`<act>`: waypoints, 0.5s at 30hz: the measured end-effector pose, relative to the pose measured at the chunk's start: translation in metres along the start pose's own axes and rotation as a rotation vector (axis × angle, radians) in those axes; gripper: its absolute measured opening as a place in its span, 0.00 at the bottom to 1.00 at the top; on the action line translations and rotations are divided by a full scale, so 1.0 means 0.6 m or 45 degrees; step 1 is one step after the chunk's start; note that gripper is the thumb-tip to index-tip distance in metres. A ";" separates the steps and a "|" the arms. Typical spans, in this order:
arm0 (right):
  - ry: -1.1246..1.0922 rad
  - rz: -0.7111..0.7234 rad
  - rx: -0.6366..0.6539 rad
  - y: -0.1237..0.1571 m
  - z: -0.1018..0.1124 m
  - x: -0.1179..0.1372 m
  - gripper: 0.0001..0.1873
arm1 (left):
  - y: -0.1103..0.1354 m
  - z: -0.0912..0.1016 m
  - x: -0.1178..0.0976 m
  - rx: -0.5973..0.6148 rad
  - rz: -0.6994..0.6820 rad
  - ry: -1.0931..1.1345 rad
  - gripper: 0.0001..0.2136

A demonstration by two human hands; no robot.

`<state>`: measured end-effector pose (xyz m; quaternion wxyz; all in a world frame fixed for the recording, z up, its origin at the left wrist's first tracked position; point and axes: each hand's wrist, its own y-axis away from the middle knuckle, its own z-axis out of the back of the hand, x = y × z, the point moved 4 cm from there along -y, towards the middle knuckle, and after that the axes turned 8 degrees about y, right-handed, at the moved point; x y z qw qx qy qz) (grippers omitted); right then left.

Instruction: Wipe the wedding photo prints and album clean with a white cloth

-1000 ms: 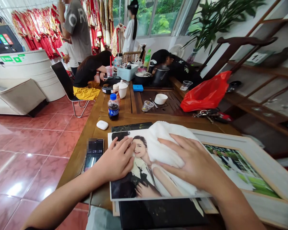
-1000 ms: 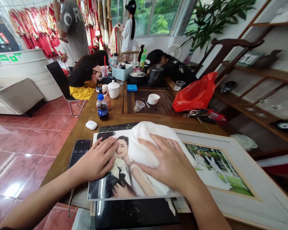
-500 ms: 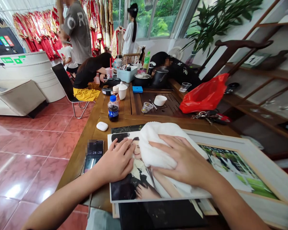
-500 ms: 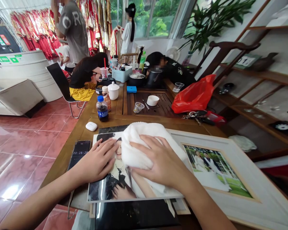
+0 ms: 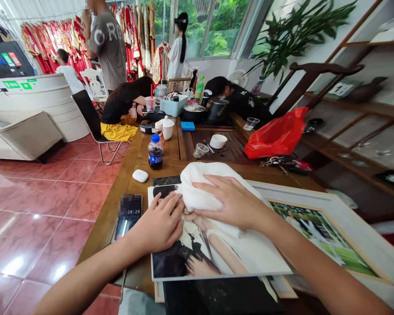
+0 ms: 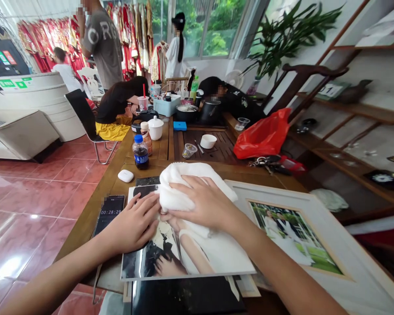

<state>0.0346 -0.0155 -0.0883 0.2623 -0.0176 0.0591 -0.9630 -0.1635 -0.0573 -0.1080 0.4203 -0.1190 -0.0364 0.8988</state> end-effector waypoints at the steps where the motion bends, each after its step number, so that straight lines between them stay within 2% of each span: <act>1: 0.003 0.016 -0.021 0.008 -0.001 0.002 0.38 | 0.000 0.001 0.000 0.001 0.000 -0.002 0.22; 5: 0.023 0.121 -0.124 0.074 -0.008 0.024 0.34 | 0.002 0.001 0.001 -0.013 0.001 -0.012 0.22; 10: 0.052 0.313 -0.271 0.170 -0.002 0.066 0.37 | 0.005 -0.003 0.000 -0.031 -0.018 -0.026 0.23; 12: 0.077 0.335 -0.303 0.187 0.002 0.072 0.37 | 0.005 -0.004 0.001 -0.031 -0.017 -0.025 0.23; 15: 0.079 0.298 -0.289 0.182 0.003 0.063 0.37 | 0.005 -0.003 0.002 -0.015 -0.003 -0.012 0.23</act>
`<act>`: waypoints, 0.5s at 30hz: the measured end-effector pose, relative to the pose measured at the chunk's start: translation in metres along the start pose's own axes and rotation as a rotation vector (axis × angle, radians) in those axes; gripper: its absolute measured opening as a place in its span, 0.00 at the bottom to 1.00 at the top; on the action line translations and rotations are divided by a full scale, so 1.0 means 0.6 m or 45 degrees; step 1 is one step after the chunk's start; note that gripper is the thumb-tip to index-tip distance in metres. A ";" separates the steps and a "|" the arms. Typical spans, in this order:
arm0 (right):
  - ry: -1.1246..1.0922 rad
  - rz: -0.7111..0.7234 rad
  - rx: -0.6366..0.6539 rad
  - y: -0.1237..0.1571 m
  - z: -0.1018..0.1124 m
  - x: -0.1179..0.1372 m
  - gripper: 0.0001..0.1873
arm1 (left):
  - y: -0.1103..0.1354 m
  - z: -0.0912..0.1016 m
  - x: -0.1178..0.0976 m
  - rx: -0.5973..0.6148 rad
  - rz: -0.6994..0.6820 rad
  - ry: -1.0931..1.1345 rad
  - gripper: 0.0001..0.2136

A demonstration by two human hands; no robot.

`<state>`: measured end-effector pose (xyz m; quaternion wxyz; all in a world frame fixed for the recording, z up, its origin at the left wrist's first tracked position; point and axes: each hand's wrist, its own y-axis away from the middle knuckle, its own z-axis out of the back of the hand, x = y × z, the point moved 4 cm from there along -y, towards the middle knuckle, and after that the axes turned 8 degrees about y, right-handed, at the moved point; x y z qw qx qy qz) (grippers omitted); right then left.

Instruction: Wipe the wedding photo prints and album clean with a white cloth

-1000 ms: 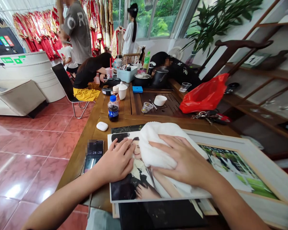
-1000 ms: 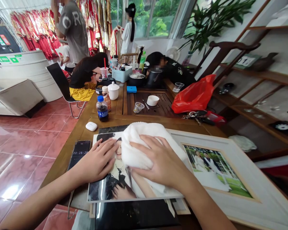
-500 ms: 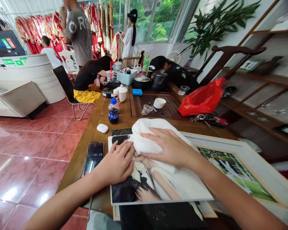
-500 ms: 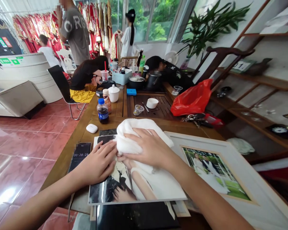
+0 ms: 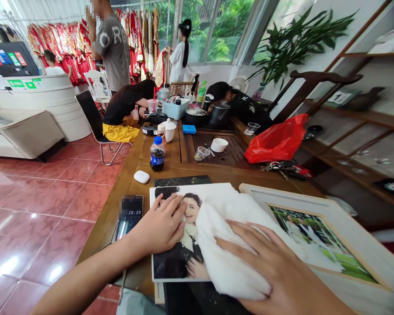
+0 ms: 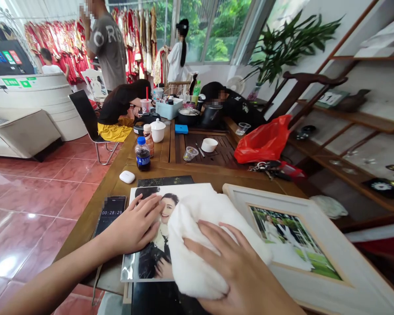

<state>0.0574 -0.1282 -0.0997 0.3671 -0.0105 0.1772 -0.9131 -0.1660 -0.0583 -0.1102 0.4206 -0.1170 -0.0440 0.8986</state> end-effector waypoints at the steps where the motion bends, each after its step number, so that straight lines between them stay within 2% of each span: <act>1: -0.009 -0.033 0.027 -0.007 -0.004 -0.009 0.36 | 0.000 0.001 0.000 0.009 0.002 0.005 0.23; 6: -0.029 -0.242 0.207 -0.067 -0.029 -0.067 0.33 | -0.003 0.007 -0.002 0.006 -0.001 0.032 0.22; 10: -0.033 -0.353 0.236 -0.112 -0.040 -0.105 0.35 | -0.003 0.008 -0.003 -0.015 -0.004 0.042 0.22; 13: -0.028 -0.375 0.227 -0.120 -0.044 -0.117 0.36 | -0.002 0.006 -0.002 -0.012 -0.001 0.044 0.22; 15: -0.014 -0.370 0.209 -0.110 -0.044 -0.114 0.36 | -0.001 0.003 0.000 -0.012 0.002 0.043 0.22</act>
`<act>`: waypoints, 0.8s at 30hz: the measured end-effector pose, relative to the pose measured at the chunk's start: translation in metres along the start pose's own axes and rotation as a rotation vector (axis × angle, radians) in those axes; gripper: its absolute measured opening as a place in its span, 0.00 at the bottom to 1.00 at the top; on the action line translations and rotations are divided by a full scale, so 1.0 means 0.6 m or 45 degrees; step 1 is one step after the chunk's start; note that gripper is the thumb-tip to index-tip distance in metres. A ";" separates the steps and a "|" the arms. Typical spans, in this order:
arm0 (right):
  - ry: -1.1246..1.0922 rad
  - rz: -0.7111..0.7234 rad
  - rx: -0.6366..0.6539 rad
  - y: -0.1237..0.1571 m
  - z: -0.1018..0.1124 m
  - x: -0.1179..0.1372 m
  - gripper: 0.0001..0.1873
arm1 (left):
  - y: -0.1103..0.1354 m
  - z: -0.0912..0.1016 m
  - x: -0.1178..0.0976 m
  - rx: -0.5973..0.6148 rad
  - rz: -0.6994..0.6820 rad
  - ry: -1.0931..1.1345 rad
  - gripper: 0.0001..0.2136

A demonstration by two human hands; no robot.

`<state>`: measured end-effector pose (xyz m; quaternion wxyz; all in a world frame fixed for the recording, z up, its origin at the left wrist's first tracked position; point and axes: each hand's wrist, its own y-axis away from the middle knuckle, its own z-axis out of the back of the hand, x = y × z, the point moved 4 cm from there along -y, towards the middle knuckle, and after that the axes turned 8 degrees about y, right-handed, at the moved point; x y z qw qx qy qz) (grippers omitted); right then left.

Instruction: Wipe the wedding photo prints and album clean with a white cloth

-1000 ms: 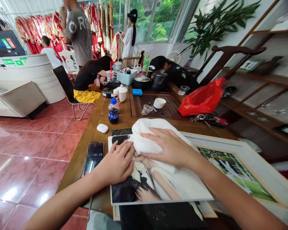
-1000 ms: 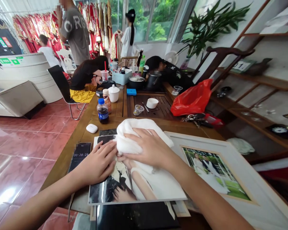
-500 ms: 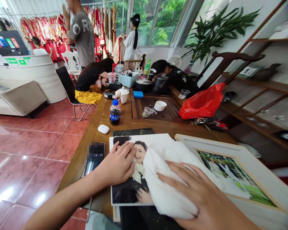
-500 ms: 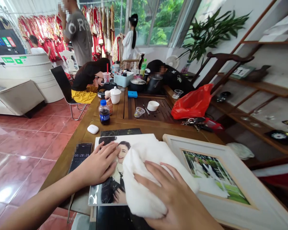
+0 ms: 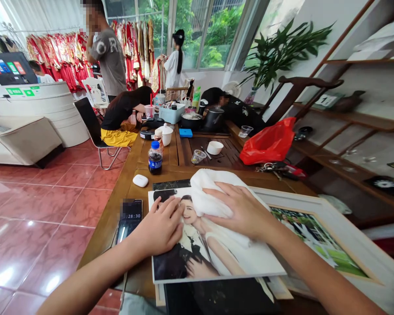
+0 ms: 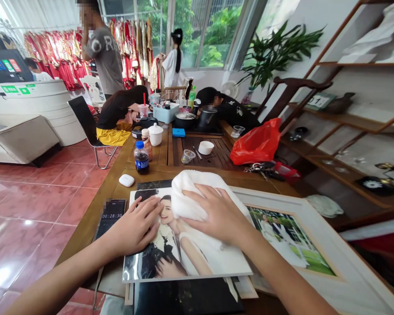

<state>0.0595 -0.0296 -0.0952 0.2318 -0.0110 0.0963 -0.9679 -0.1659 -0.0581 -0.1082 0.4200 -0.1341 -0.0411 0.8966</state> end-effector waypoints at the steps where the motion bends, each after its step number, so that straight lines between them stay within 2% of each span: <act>1: 0.010 0.005 -0.016 0.010 -0.001 0.001 0.35 | 0.000 -0.001 0.001 -0.001 0.003 -0.001 0.22; 8: 0.106 0.110 -0.193 0.126 0.009 0.032 0.32 | 0.003 -0.002 0.001 -0.001 0.011 -0.001 0.22; 12: 0.125 0.172 -0.289 0.170 0.014 0.050 0.34 | 0.003 -0.002 -0.001 0.002 0.012 -0.011 0.22; 18: 0.064 0.207 -0.293 0.179 0.006 0.097 0.38 | 0.001 -0.004 0.001 -0.007 0.008 -0.020 0.22; 21: 0.041 0.307 -0.232 0.168 0.009 0.137 0.40 | 0.001 -0.005 0.002 0.016 0.007 -0.031 0.23; 24: 0.097 0.459 -0.226 0.161 0.008 0.179 0.35 | 0.000 -0.009 0.003 0.056 -0.007 -0.067 0.24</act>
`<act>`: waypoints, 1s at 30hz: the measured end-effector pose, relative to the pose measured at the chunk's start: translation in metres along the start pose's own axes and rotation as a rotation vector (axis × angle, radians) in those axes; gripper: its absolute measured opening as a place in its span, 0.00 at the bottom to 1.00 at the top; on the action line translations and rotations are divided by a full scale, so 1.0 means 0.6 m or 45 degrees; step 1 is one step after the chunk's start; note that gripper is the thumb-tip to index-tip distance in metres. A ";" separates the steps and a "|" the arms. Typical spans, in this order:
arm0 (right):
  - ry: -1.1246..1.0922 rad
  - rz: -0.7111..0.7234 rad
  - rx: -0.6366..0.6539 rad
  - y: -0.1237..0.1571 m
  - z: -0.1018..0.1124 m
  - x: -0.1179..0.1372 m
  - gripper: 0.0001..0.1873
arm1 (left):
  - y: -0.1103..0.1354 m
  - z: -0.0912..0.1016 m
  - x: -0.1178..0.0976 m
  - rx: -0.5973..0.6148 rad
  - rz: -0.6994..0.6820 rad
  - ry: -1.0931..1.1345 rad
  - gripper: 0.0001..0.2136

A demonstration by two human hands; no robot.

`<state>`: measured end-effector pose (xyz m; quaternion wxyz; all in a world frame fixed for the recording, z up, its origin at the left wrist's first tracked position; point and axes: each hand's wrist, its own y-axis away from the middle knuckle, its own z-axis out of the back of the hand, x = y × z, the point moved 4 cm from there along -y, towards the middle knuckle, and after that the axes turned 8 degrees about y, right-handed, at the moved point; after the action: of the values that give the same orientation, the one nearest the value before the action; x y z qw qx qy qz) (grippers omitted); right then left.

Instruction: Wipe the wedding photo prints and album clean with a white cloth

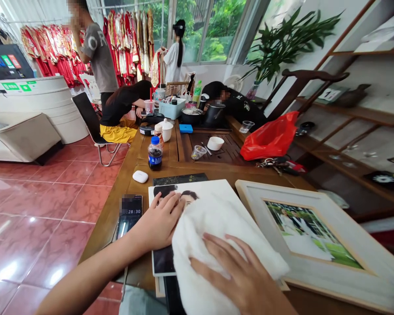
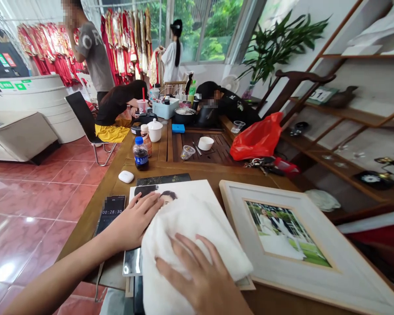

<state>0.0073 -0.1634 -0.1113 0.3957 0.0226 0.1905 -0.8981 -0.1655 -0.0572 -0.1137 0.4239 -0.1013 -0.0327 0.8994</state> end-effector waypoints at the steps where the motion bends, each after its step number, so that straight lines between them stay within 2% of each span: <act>1: 0.025 0.018 -0.020 -0.004 -0.001 0.010 0.33 | 0.000 -0.001 0.000 0.010 -0.004 -0.016 0.25; 4: 0.018 -0.074 -0.041 -0.008 -0.004 0.022 0.29 | -0.001 -0.002 0.002 0.010 -0.002 -0.038 0.25; 7: -0.068 -0.148 0.020 0.003 0.001 0.011 0.34 | -0.001 0.003 0.001 -0.011 0.003 0.000 0.24; 11: -0.018 -0.202 0.000 0.037 0.013 -0.033 0.40 | -0.001 0.010 -0.002 -0.047 0.011 0.049 0.22; 14: 0.077 -0.352 -0.060 0.065 0.015 -0.072 0.35 | -0.001 0.010 -0.004 -0.065 0.004 0.065 0.22; 17: 0.159 -0.423 -0.096 0.074 0.016 -0.093 0.30 | -0.001 0.009 -0.003 -0.062 0.008 0.060 0.22; 20: 0.196 -0.383 -0.115 0.059 0.018 -0.090 0.29 | 0.000 0.008 -0.003 -0.051 0.017 0.054 0.22; 24: 0.121 -0.312 -0.128 0.020 0.016 -0.064 0.31 | 0.000 0.007 -0.004 -0.057 0.015 0.044 0.22; 30: 0.018 -0.217 -0.061 -0.009 0.009 -0.039 0.35 | 0.000 0.009 -0.005 -0.029 0.008 0.022 0.22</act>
<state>0.0202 -0.1455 -0.1001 0.3170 0.0031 0.2157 -0.9235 -0.1648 -0.0590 -0.1079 0.4201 -0.1142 -0.0390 0.8994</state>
